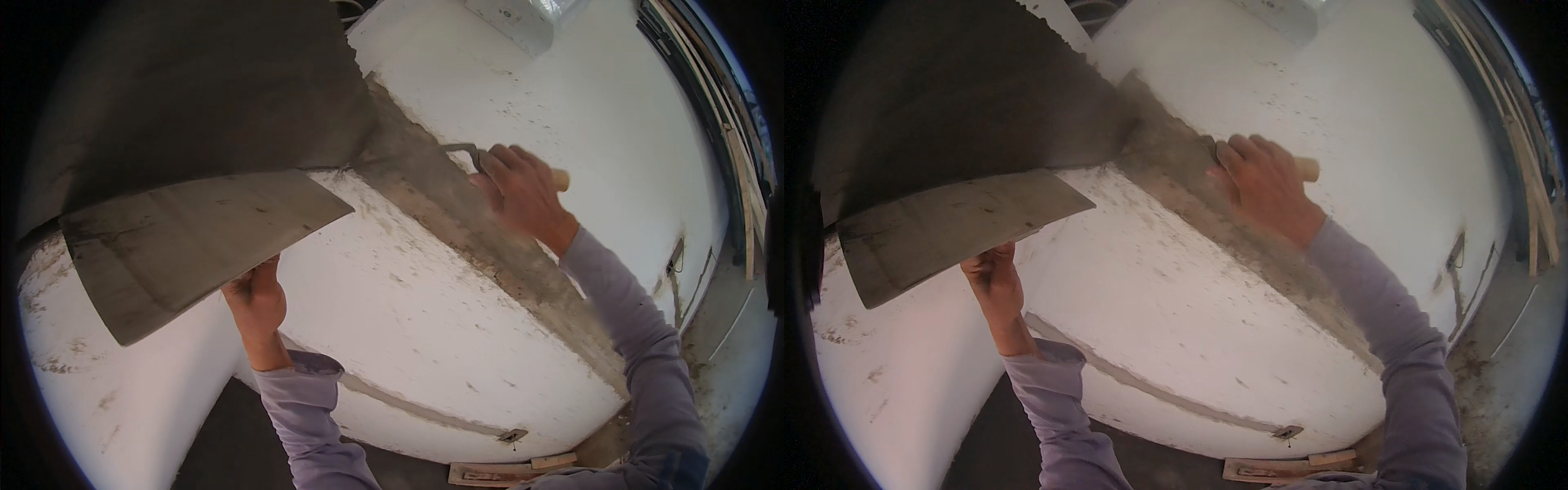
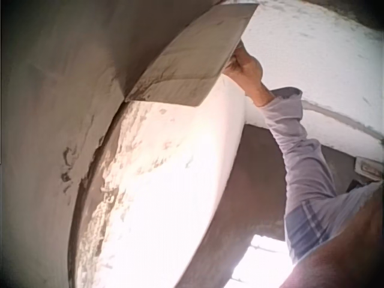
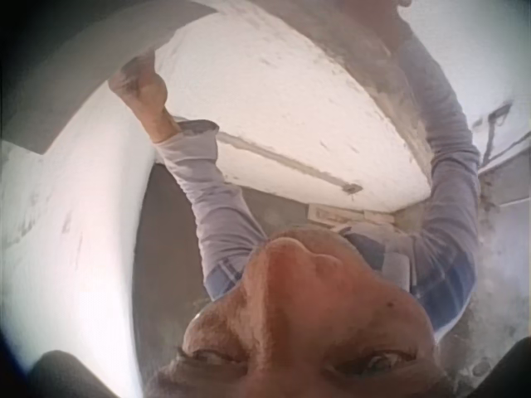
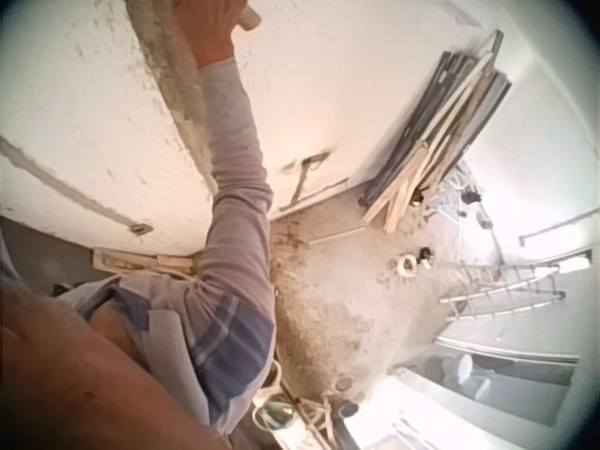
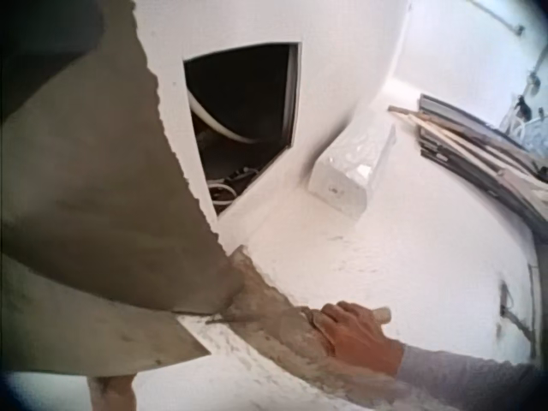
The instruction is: The person applies plaster to a wall corner using a trowel and a hawk, and then cleans the hawk in a bucket using a brush and a trowel.
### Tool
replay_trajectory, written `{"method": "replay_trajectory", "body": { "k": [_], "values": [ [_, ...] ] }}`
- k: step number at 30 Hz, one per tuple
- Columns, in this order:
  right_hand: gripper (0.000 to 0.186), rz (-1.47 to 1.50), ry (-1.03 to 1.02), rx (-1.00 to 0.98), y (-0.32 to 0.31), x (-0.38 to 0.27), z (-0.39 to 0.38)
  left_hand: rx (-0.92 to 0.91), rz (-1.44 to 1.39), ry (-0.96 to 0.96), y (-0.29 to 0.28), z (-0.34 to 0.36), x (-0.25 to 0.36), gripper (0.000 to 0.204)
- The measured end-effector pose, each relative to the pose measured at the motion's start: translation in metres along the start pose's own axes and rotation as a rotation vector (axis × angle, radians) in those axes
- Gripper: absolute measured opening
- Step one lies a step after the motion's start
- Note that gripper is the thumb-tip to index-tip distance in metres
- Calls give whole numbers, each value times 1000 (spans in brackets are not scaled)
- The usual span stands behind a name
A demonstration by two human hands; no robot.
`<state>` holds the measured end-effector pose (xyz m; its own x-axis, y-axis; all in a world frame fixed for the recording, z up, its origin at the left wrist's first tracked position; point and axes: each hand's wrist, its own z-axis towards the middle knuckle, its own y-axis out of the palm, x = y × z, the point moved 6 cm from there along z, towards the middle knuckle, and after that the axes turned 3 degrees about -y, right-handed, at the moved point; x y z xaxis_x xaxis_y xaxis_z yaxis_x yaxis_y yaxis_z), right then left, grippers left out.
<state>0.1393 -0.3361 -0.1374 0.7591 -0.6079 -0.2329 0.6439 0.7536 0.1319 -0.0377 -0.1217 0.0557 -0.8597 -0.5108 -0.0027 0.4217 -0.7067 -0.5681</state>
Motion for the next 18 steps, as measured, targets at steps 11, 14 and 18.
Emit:
{"method": "replay_trajectory", "body": {
  "k": [11, 14, 18],
  "values": [
    [25, -443, -296, -30, -91, -84, 80, 31, 76, -56, -1, -2, -4, 20],
    [23, -480, -299, -50, -117, -105, 91, 24, 44, -65, -3, -4, -10, 21],
    [13, -434, -347, 66, -151, -116, 94, 7, -40, -94, 2, -3, -10, 21]
  ]
}}
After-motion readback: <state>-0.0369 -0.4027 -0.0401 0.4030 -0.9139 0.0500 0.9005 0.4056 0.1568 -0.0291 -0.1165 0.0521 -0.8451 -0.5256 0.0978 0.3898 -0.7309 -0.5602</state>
